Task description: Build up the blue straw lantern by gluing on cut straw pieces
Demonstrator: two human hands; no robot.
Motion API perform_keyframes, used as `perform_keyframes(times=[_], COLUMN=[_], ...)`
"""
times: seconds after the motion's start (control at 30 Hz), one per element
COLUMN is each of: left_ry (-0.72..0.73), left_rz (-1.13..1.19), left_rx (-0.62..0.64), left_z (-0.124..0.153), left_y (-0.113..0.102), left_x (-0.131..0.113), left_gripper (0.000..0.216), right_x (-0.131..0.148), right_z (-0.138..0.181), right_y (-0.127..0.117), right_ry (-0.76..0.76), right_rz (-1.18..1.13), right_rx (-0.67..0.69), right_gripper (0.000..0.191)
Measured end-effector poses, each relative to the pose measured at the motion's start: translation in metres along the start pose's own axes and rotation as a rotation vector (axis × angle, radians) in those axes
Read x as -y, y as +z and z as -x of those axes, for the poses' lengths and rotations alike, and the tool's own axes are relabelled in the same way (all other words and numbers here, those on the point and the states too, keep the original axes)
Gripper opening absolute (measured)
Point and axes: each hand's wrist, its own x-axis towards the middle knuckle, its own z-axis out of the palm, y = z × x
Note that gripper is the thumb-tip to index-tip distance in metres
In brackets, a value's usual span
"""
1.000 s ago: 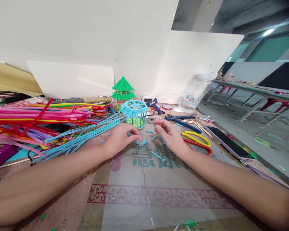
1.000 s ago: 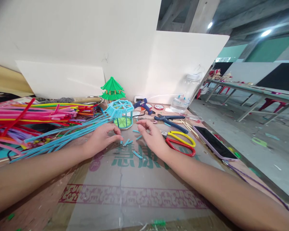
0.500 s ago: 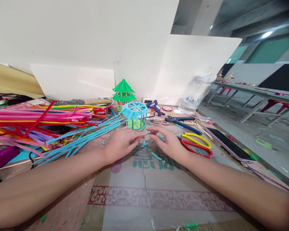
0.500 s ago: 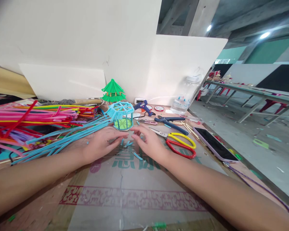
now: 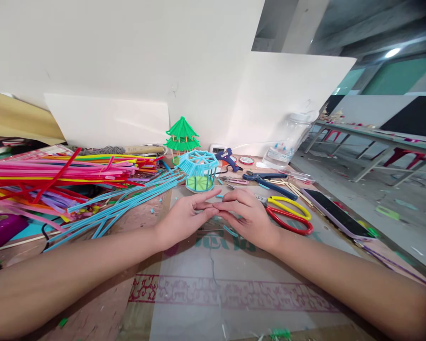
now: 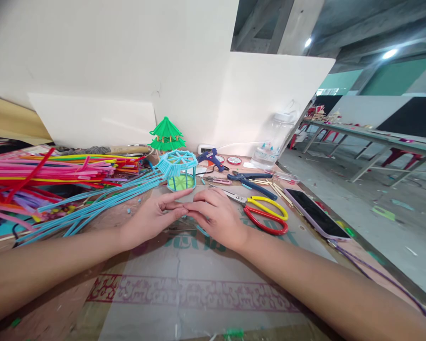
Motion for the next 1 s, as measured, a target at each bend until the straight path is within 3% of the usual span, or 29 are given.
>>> perform_keyframes(times=[0.23,0.37,0.53,0.7,0.87,1.0], left_ry=[0.093,0.104,0.072,0.067,0.048,0.035], left_rz=[-0.114,-0.291,-0.569,-0.715,-0.810,-0.878], left_rx=[0.023,-0.173,-0.357,-0.285,-0.268,-0.266], left_z=[0.000,-0.009,-0.028,-0.038,-0.040,-0.041], left_y=[0.000,-0.017,-0.050,-0.058,-0.057,-0.060], left_x=[-0.002,-0.003,0.017,0.040,0.054,0.060], left_gripper=[0.046,0.031,0.033,0.026,0.012,0.016], right_x=[0.001,-0.005,-0.028,-0.044,-0.047,-0.062], right_z=[-0.001,-0.009,-0.033,-0.045,-0.047,-0.042], right_y=[-0.003,-0.017,-0.058,-0.089,-0.106,-0.117], right_ry=[-0.004,0.081,0.318,0.644,0.677,0.692], right_rz=[0.022,0.003,0.033,0.052,0.096,0.304], right_rx=[0.012,0.064,0.144,0.135,0.153,0.346], right_gripper=[0.005,0.007,0.025,0.019,0.027,0.041])
